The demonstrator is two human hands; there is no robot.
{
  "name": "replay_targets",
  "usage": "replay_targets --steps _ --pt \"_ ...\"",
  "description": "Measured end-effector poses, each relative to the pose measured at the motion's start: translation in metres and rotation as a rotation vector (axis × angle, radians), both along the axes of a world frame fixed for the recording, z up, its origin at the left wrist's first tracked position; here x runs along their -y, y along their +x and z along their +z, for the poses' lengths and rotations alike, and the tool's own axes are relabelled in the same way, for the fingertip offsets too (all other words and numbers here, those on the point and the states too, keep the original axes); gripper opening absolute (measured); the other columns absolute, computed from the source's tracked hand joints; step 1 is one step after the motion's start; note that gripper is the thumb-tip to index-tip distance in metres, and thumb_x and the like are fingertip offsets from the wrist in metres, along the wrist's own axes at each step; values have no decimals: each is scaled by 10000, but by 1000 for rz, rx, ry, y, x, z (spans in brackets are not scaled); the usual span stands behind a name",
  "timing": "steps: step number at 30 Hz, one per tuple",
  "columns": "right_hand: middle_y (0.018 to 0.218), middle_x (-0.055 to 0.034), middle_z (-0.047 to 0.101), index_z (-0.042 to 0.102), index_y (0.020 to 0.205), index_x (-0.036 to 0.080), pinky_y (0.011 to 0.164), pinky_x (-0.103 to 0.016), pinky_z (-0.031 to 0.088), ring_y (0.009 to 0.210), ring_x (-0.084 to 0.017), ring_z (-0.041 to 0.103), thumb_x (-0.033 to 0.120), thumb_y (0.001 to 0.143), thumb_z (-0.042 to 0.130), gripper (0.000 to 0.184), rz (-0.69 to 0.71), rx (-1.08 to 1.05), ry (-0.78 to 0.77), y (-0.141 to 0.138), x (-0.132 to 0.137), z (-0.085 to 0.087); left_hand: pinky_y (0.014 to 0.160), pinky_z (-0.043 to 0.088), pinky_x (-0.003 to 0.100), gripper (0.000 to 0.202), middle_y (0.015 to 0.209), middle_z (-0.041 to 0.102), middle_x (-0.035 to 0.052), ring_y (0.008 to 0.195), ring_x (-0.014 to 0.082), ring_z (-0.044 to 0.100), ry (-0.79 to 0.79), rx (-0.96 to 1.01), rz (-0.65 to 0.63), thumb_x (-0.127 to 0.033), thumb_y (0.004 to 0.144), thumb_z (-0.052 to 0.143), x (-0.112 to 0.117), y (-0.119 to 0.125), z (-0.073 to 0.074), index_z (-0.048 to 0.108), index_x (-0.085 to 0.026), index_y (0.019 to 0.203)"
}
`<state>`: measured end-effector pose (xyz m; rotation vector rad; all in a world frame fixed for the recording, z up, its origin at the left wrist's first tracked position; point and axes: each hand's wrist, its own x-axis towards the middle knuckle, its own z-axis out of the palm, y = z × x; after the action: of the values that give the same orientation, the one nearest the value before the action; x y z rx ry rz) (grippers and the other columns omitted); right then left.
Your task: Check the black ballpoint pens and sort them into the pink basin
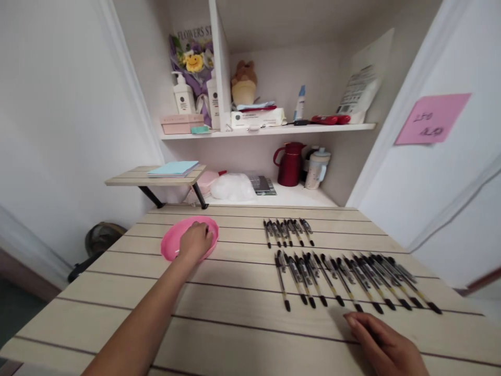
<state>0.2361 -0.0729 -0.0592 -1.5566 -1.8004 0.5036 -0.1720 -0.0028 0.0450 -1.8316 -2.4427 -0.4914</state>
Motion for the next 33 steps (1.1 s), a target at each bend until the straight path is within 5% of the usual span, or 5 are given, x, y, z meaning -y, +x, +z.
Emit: replay_targets --steps 5,12,25,29,33 --pt "774 -21 686 637 738 244 639 -241 460 710 -195 622 431 753 482 243 78 50 59 -6 -28 30 687 415 239 206 804 633 37 759 141 560 175 579 -450 -292 755 468 -18 72 -15 630 -173 800" --pt "675 -44 665 620 718 215 561 -265 388 638 -198 600 397 793 400 295 -30 330 -12 -12 -117 60 392 270 162 247 598 545 -14 450 58 461 -50 1325 -454 -322 712 488 -31 156 -51 593 -125 818" --pt "886 -170 662 644 843 127 681 -302 395 842 -242 613 269 767 453 250 -159 582 -174 -62 -195 49 403 309 180 222 467 460 -46 394 57 393 77 1197 -457 -300 731 492 -30 149 -73 633 -130 744" --pt "810 -131 664 617 791 156 624 -274 372 770 -216 608 296 798 403 255 -145 513 -118 -72 -181 59 405 312 183 258 486 479 -35 399 59 406 60 1341 -436 -346 720 534 -33 152 -74 635 -114 773" --pt "642 -38 626 551 663 193 554 -232 332 598 -146 552 293 802 405 224 138 256 -7 -101 -137 66 513 399 210 391 709 599 34 597 117 544 36 1694 -426 -402 704 588 -34 157 -71 591 -123 978"
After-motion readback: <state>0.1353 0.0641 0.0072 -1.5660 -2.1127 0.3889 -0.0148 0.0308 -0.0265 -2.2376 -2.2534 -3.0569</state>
